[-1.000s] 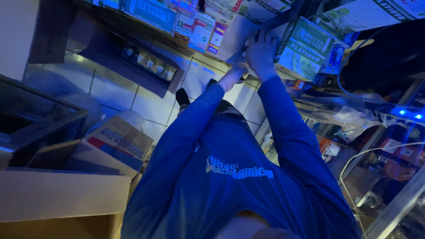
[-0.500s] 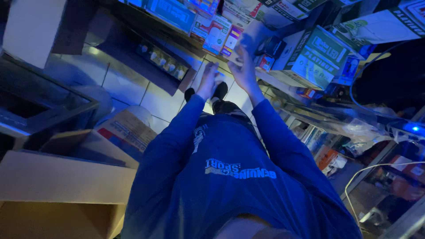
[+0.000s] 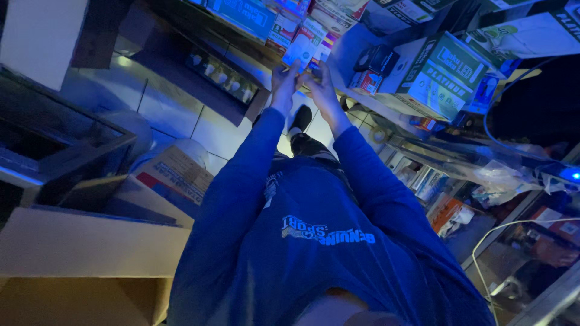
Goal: The person organizes various boxes of light bulbs on shelves and in storage bins, handling them one at a time and placing them into a long cardboard box.
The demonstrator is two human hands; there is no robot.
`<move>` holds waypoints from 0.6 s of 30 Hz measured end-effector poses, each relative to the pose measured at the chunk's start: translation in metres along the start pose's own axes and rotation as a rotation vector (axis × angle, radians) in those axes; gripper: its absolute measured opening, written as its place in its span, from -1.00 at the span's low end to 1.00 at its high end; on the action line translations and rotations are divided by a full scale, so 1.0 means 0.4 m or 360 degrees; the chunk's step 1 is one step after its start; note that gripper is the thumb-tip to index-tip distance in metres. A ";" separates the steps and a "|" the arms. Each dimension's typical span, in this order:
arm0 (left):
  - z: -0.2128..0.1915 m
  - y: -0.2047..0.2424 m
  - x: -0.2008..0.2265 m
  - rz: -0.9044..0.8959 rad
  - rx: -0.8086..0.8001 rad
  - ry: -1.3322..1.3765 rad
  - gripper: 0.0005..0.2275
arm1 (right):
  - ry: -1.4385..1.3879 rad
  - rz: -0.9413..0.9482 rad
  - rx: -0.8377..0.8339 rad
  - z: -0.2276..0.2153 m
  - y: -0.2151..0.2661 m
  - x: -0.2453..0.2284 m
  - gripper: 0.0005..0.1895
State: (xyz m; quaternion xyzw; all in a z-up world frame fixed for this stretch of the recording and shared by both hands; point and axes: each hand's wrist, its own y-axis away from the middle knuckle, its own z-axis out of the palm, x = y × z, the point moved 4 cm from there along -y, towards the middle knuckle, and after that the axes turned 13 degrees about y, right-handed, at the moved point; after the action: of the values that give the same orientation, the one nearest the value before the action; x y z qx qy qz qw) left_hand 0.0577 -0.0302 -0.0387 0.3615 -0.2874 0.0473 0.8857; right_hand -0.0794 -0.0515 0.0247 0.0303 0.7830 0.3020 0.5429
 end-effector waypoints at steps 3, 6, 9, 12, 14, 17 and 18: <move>-0.031 0.075 0.000 -0.0226 -0.0125 0.0159 -0.67 | -0.0171 -0.0131 0.0028 -0.046 0.047 0.004 -0.08; -0.044 0.167 0.034 -0.0523 -0.0381 0.0259 -0.69 | 0.0101 -0.0632 0.0157 -0.112 0.114 -0.029 -0.14; -0.029 0.189 0.045 -0.0618 -0.0531 0.0263 -0.69 | -0.0026 -0.0524 0.0168 -0.172 0.211 -0.090 0.10; -0.001 0.183 0.021 -0.0704 -0.0658 0.0239 -0.63 | 0.0056 -0.0578 0.0055 -0.195 0.282 -0.177 0.07; 0.029 0.174 -0.013 -0.0836 -0.0681 0.0168 -0.58 | 0.0444 -0.0737 0.0242 -0.208 0.318 -0.229 0.04; 0.077 0.163 -0.043 -0.0905 -0.0796 0.0097 -0.48 | 0.0858 -0.0803 0.0456 -0.241 0.349 -0.293 -0.06; 0.093 0.153 -0.059 -0.0871 -0.0784 0.0061 -0.47 | 0.0967 -0.0796 0.0514 -0.252 0.356 -0.312 -0.11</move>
State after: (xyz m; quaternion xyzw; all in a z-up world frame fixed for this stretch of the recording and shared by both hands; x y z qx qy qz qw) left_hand 0.0027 -0.0071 0.0075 0.1999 -0.1663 -0.2551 0.9313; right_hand -0.1561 -0.0268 0.2233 -0.1665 0.9279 0.0295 0.3322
